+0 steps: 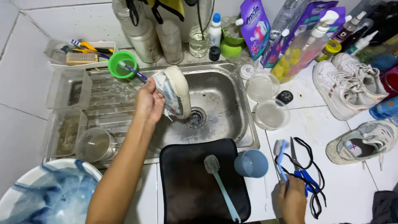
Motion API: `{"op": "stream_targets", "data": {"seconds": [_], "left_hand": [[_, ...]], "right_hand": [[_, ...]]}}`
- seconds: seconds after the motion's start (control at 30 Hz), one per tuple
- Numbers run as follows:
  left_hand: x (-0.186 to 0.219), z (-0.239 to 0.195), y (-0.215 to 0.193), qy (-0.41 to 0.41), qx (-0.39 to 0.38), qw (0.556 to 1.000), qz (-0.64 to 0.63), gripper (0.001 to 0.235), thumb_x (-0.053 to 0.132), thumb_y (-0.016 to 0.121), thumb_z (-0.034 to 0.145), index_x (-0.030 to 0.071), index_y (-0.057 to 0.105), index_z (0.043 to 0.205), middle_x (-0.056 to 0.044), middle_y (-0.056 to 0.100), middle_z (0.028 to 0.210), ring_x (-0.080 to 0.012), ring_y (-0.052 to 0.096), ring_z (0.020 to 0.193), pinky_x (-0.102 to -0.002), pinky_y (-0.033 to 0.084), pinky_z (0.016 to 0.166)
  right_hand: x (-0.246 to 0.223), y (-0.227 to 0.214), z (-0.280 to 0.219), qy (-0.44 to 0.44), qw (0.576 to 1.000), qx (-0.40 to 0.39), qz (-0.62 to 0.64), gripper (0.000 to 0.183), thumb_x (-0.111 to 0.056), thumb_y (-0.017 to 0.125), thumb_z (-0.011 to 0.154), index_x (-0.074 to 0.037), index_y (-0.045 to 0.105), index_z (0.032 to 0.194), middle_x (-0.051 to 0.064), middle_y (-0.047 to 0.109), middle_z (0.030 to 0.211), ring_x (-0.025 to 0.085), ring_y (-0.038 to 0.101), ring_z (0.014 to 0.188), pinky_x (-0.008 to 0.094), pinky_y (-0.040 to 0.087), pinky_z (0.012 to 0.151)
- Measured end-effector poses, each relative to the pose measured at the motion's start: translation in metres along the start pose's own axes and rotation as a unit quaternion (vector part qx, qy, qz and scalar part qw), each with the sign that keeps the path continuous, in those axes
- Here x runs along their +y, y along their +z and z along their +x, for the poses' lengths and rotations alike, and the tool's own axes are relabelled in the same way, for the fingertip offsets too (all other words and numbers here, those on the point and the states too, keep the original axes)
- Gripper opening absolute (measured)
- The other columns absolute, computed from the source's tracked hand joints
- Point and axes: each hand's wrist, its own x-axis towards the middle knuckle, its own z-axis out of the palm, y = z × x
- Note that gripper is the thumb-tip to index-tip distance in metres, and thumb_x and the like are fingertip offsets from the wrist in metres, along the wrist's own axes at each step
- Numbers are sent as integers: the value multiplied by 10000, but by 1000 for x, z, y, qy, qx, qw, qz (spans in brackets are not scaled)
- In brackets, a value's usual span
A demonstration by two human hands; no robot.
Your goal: The person cleans a white and blue sneaker at a sink, using a blue cup to pour water and a brush to scrub the shoe. They wipe the shoe with a cloth, rinse it, and then untie the laces to clean the tongue area.
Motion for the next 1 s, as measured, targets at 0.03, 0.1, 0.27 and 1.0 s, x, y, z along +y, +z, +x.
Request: {"op": "stream_targets", "data": {"seconds": [0.03,0.1,0.27,1.0], "left_hand": [[3,-10,6,1,1,1000,0,137,225,651,977,197,590,858,69,580,600,-50,485,453,-199,359,409],[8,-31,19,15,-31,999,37,172,236,601,1003,89,653,932,-12,664,675,-87,552,484,-221,409,418],[9,-52,35,20,-43,996,72,166,181,564,1024,59,656,958,-21,673,770,-83,543,563,-200,427,475],[29,-44,39,38,-48,995,76,295,331,536,1020,81,615,1154,-109,745,998,-314,764,929,-559,618,805]], "right_hand": [[-6,-7,2,-1,1000,-1,0,339,-160,564,957,-66,626,1277,197,568,1195,408,594,1096,562,513,877],[-17,-21,6,-75,992,99,2,353,-130,607,946,-119,657,1295,177,576,1182,376,606,1074,509,512,861],[-158,-111,44,-285,948,133,49,402,-27,630,985,-153,659,1365,66,601,1034,230,554,856,373,487,819],[-350,-38,74,-337,930,91,113,262,-150,600,964,-83,750,1167,190,707,840,407,716,661,500,584,560]]}}
